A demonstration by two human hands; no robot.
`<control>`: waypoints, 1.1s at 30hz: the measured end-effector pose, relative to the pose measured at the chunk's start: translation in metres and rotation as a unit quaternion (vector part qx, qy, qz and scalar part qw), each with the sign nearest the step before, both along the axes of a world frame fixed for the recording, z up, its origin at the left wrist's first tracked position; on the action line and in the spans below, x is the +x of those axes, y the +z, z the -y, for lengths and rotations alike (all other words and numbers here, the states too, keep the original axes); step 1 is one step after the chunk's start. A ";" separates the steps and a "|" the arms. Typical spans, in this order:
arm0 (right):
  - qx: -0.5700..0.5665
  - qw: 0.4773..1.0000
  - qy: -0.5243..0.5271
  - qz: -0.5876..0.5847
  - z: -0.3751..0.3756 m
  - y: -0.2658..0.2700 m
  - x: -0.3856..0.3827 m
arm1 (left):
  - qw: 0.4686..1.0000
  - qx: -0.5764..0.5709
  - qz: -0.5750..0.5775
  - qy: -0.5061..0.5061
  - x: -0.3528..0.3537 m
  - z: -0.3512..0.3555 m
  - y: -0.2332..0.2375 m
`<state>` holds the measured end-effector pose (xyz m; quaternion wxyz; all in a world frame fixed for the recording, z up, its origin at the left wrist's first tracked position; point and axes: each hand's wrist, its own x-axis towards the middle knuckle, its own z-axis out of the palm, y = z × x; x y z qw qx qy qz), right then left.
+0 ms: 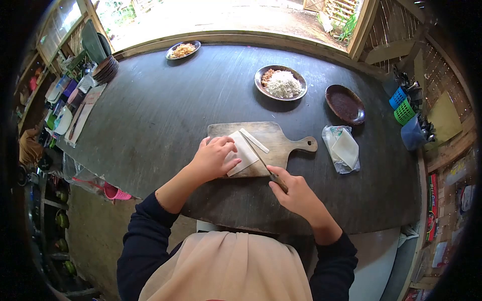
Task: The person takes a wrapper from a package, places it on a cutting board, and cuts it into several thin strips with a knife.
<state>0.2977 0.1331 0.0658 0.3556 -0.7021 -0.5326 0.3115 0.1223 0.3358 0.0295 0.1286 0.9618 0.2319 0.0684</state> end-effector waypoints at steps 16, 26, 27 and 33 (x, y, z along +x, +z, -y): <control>0.052 0.998 0.028 -0.004 -0.019 -0.022 -0.002 | 0.998 0.057 -0.007 -0.020 -0.005 0.011 0.006; 0.001 0.998 0.049 -0.042 -0.009 -0.014 0.000 | 0.998 0.053 -0.020 -0.012 -0.004 0.011 0.006; 0.001 0.998 0.050 -0.043 -0.008 -0.012 0.000 | 0.998 0.055 -0.018 -0.013 -0.005 0.011 0.006; 0.084 0.995 0.054 0.017 -0.006 -0.027 0.001 | 0.998 0.051 -0.022 -0.014 -0.005 0.010 0.006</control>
